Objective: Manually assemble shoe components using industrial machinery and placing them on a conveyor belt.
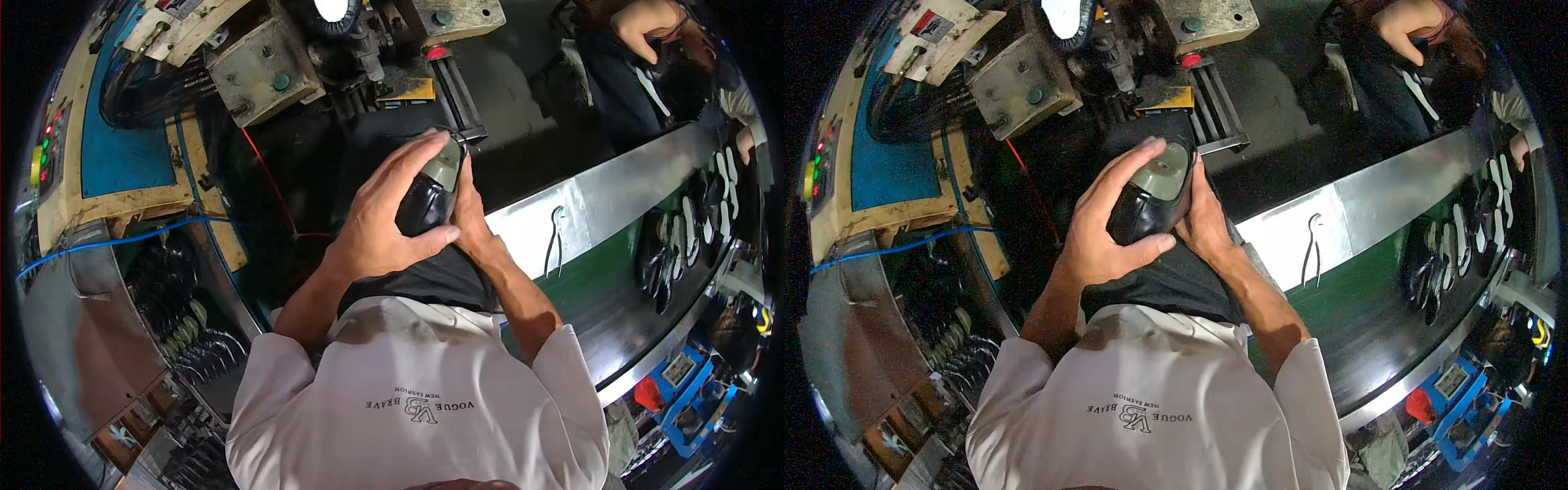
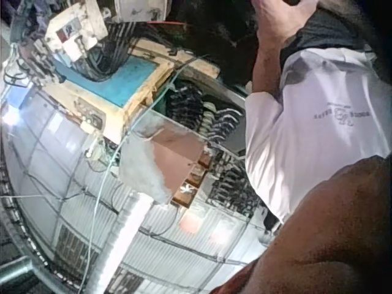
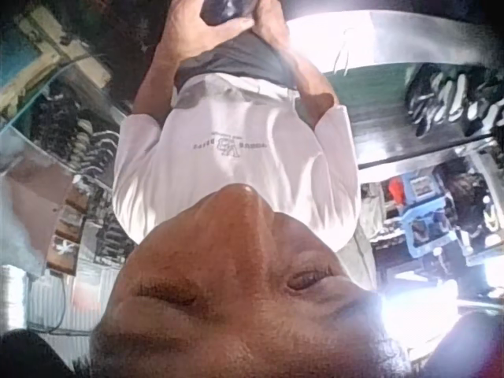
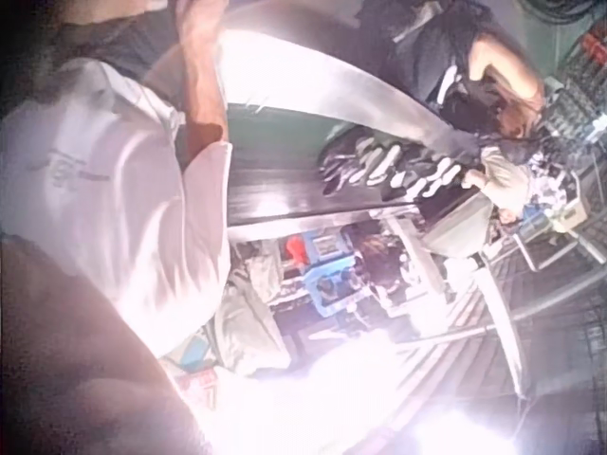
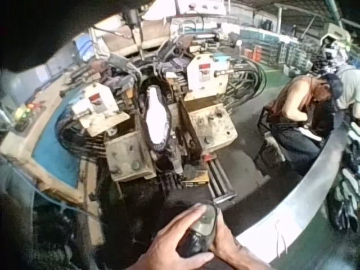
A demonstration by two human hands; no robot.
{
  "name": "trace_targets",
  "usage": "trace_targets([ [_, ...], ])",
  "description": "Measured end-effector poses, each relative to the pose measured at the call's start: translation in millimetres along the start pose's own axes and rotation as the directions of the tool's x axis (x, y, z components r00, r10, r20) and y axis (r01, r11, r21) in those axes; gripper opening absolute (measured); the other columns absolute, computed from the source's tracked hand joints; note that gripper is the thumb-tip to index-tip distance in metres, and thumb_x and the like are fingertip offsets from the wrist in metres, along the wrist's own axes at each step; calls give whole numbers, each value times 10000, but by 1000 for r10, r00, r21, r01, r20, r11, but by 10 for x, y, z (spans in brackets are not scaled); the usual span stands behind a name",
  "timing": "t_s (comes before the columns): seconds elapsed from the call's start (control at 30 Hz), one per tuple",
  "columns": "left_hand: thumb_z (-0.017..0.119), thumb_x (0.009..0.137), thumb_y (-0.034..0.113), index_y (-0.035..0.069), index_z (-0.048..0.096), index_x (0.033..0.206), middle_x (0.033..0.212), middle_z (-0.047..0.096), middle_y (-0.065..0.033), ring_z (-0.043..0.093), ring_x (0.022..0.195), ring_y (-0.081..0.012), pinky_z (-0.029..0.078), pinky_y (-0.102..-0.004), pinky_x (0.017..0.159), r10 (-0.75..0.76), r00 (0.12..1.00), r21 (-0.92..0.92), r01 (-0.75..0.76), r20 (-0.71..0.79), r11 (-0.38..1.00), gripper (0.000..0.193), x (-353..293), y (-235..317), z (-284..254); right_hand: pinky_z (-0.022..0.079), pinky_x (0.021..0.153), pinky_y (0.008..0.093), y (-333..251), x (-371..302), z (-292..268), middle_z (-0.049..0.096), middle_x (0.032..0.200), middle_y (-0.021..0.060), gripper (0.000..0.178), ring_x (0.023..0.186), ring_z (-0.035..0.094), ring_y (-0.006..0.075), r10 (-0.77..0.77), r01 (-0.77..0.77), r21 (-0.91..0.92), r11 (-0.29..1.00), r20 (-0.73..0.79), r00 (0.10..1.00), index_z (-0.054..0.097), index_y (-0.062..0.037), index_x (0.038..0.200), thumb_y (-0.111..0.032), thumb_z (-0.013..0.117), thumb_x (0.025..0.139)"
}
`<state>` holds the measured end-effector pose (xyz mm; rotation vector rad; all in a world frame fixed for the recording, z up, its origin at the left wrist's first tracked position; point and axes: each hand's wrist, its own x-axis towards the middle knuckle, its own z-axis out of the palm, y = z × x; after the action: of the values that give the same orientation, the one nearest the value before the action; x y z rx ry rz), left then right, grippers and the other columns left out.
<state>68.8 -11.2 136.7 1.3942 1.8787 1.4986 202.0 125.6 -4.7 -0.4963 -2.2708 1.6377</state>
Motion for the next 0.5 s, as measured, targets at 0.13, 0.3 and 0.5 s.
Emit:
trace_targets([
  [0.13,813,742,53,0,582,1444,1443,635,-190,604,1384,-328,441,-438,1198,16,998,-36,-18,-65,999,741,28,-51,82,468,1160,420,-45,6,-51,550,1519,287,980,1354,597,421,-49,48,-46,998,-23,999,145,101,1665,2,756,905],
  [0.3,804,749,46,3,597,1410,1411,645,-180,620,1352,-314,452,-430,1181,35,996,-52,-39,-81,998,694,51,-40,135,470,1161,424,36,4,-42,569,1497,283,989,1337,604,420,25,-25,44,999,-9,1000,154,82,1669,17,765,894],
  [0.5,809,755,55,3,620,1384,1409,645,-182,619,1349,-318,448,-433,1183,16,996,-50,-20,-88,999,659,32,-27,147,476,1151,436,24,4,-33,559,1507,299,1057,1356,599,446,47,-46,43,998,-14,999,119,68,1683,-1,782,862],
])
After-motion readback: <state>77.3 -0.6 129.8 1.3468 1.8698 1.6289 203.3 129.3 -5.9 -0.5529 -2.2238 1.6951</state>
